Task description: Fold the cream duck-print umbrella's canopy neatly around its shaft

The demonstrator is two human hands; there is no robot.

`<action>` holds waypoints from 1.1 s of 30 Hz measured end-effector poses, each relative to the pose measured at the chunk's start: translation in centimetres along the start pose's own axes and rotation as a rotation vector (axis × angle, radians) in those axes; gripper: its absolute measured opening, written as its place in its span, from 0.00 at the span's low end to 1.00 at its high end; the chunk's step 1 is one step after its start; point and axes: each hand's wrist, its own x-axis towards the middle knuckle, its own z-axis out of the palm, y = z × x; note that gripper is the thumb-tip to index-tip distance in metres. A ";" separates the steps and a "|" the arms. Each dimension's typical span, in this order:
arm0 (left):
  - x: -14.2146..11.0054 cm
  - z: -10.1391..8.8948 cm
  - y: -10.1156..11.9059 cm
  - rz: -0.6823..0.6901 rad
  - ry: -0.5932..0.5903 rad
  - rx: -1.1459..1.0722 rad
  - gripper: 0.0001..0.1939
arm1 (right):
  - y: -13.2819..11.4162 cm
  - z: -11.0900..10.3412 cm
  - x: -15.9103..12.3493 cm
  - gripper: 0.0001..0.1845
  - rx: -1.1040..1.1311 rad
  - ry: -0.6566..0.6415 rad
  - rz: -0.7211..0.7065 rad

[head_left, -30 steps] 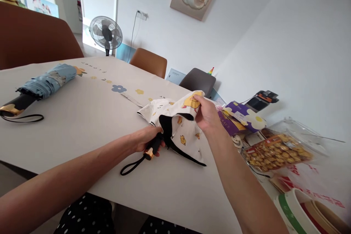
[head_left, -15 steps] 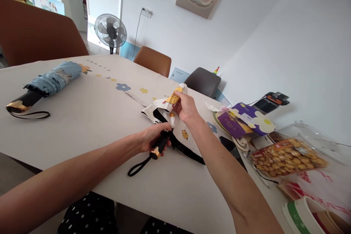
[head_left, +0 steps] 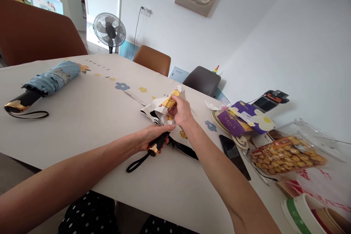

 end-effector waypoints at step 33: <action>0.3 -0.3 -0.4 0.035 0.080 0.134 0.13 | -3.2 -9.2 -1.9 0.21 -1.185 0.092 -0.539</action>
